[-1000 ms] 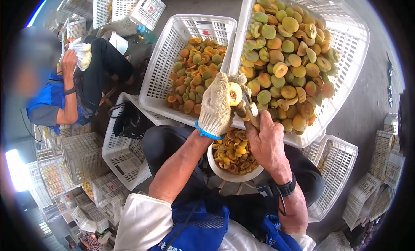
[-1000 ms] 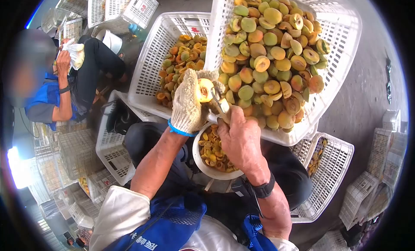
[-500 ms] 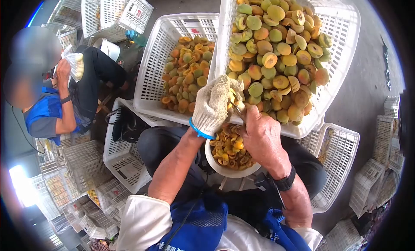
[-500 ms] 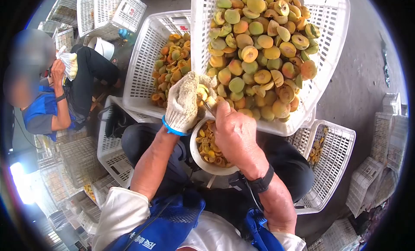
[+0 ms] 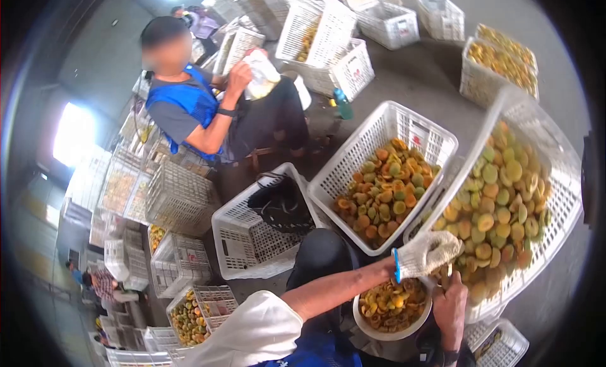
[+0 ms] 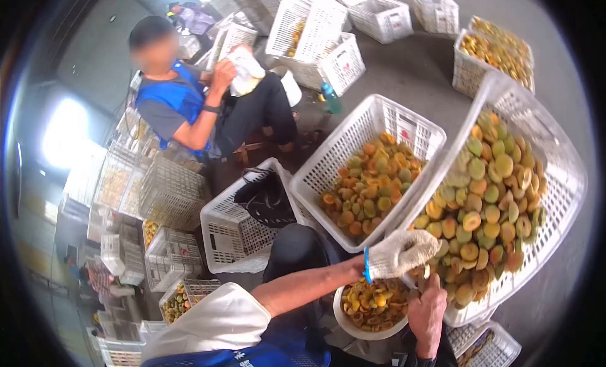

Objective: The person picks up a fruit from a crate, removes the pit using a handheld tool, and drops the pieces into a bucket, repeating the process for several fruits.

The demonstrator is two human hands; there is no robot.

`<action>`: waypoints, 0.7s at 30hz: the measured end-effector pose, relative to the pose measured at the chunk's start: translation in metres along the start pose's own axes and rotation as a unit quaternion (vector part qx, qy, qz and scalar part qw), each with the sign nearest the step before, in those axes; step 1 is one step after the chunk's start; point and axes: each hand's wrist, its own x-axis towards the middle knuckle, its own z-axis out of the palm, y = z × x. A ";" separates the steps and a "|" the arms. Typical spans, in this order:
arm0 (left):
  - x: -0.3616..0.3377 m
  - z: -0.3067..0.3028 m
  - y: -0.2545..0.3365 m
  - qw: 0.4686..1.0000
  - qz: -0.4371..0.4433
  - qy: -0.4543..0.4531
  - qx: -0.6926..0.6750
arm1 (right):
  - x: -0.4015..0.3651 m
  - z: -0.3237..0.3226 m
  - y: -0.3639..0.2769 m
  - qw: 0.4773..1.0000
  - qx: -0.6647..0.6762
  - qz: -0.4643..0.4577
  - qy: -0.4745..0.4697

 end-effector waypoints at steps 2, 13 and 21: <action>-0.002 -0.002 0.005 0.996 -0.085 0.009 -0.022 | -0.004 -0.001 -0.013 1.000 -0.007 -0.005 0.022; -0.004 -0.002 -0.005 0.982 0.022 0.108 0.151 | 0.003 0.025 -0.009 0.966 -0.225 -0.056 0.113; -0.002 -0.010 -0.013 0.961 0.109 0.108 0.229 | 0.006 0.024 -0.001 0.984 -0.171 -0.014 0.037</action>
